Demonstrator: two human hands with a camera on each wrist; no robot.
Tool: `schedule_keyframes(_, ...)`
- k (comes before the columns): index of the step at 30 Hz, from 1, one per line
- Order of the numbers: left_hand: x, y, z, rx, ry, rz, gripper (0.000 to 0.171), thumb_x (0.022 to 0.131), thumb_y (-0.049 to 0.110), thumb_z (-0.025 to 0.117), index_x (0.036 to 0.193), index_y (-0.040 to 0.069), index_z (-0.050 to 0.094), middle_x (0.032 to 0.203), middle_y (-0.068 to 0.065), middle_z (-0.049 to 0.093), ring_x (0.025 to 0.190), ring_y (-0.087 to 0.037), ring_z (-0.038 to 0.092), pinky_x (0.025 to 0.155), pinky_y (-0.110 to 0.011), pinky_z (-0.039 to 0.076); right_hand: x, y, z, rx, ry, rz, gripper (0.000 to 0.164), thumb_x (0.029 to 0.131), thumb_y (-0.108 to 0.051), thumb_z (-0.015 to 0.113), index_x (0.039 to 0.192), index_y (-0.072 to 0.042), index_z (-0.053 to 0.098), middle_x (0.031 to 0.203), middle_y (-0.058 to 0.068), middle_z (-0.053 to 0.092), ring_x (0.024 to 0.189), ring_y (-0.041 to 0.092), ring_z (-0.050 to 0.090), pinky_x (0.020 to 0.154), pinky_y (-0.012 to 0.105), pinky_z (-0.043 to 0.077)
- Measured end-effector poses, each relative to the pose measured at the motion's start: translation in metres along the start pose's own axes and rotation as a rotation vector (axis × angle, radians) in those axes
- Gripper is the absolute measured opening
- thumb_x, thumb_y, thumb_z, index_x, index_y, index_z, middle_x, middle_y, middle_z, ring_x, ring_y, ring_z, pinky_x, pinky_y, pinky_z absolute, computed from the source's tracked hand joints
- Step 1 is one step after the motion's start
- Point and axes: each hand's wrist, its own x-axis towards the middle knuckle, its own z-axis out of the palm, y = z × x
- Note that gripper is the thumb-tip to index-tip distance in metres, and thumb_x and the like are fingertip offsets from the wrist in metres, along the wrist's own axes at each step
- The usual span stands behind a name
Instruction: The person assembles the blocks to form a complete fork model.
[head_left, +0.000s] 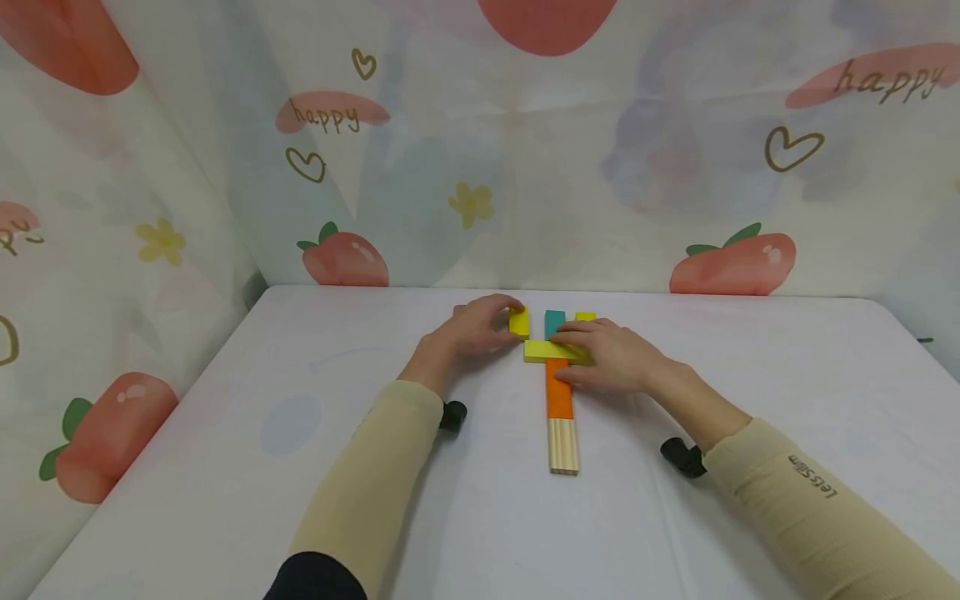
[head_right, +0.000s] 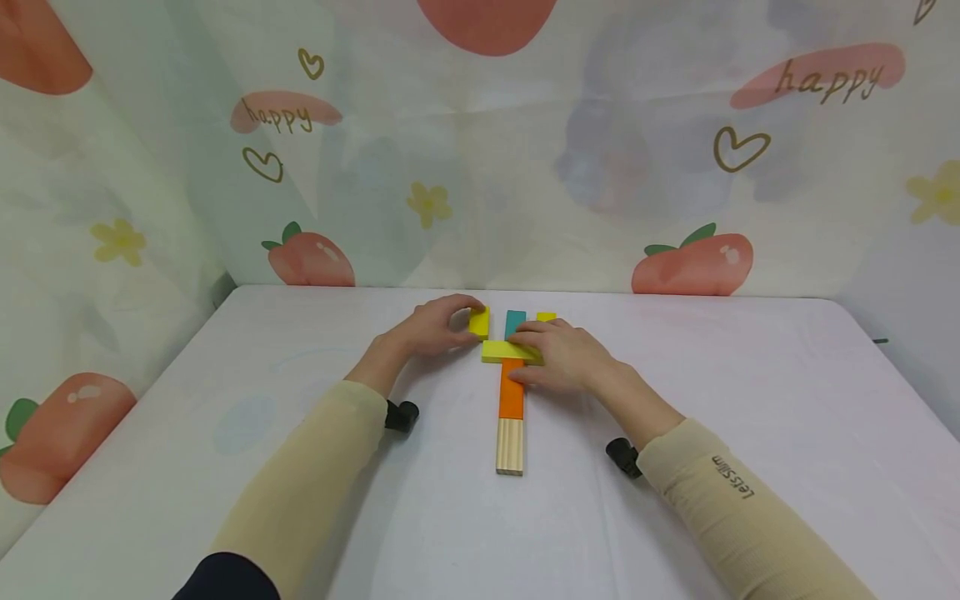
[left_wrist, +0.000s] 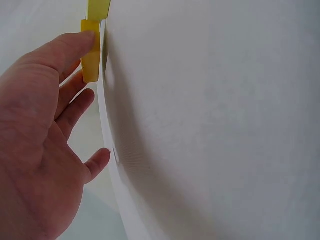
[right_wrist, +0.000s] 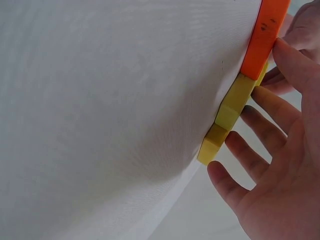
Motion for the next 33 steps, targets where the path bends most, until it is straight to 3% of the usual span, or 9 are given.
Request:
schedule_keyframes(25,0.0044,0.0016,0.0041,0.038,-0.028,0.024,0.049,0.097,0.030,0.069,0.142,0.018,0.055,0.149,0.000,0.050,0.139,-0.021,0.041,0.116,-0.053,0.025,-0.0001,-0.0026,-0.0027,0.007,-0.006,0.000,0.055,0.096,-0.040,0.066,0.142,-0.009,0.059,0.148,0.017,0.049,0.134,0.046,0.040,0.106,0.065,0.035)
schedule_keyframes(33,0.0014,-0.0035,0.0024,-0.022,-0.011,0.038,0.050,0.096,0.029,0.069,0.142,0.019,0.055,0.150,0.002,0.048,0.141,-0.020,0.038,0.118,-0.048,0.023,0.0001,-0.0012,-0.0021,0.002,-0.005,-0.008,0.055,0.096,-0.040,0.066,0.141,-0.009,0.059,0.148,0.017,0.049,0.134,0.046,0.041,0.106,0.064,0.036)
